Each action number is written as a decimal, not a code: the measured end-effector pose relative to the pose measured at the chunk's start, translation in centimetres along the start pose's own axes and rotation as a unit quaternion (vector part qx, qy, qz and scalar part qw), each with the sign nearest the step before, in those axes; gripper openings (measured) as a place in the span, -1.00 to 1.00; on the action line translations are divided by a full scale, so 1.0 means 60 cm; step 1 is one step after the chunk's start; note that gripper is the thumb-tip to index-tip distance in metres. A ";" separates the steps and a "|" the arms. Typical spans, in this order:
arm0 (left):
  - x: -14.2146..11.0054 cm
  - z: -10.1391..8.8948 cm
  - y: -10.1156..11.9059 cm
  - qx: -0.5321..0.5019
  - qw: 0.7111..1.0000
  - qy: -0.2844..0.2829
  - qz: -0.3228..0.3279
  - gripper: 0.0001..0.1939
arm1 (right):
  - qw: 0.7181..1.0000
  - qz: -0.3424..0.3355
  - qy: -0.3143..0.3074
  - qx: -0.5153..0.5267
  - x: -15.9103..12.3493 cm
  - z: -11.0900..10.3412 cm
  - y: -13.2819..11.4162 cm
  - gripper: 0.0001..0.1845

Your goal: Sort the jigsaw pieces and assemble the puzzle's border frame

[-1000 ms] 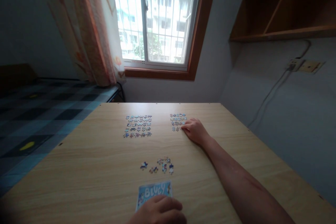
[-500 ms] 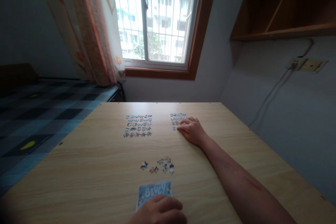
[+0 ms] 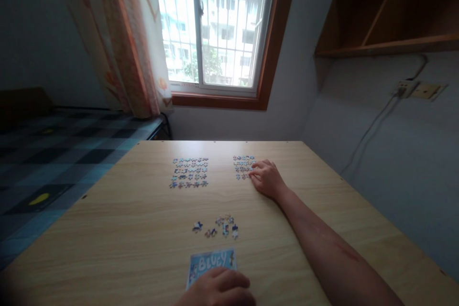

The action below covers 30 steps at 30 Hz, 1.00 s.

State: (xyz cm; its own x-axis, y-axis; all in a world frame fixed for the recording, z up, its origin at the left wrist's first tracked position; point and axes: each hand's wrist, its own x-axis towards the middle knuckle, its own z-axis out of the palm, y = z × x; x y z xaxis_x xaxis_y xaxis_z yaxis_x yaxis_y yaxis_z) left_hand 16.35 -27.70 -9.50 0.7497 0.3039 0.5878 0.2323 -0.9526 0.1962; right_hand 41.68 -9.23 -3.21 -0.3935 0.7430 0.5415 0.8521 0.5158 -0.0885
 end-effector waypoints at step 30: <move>0.008 -0.012 0.009 0.019 0.999 -0.032 -0.002 -0.82 | 0.974 -0.183 -0.110 0.076 0.018 -0.054 -0.175 -0.83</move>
State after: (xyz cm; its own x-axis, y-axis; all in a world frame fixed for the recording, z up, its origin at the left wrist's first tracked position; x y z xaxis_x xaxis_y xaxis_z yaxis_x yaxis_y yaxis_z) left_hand 16.36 -28.09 -8.54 0.7865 0.3075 0.5356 0.2576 -0.9515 0.1680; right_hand 33.39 -15.23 1.01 -0.7401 0.5625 0.3686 0.5868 0.8079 -0.0546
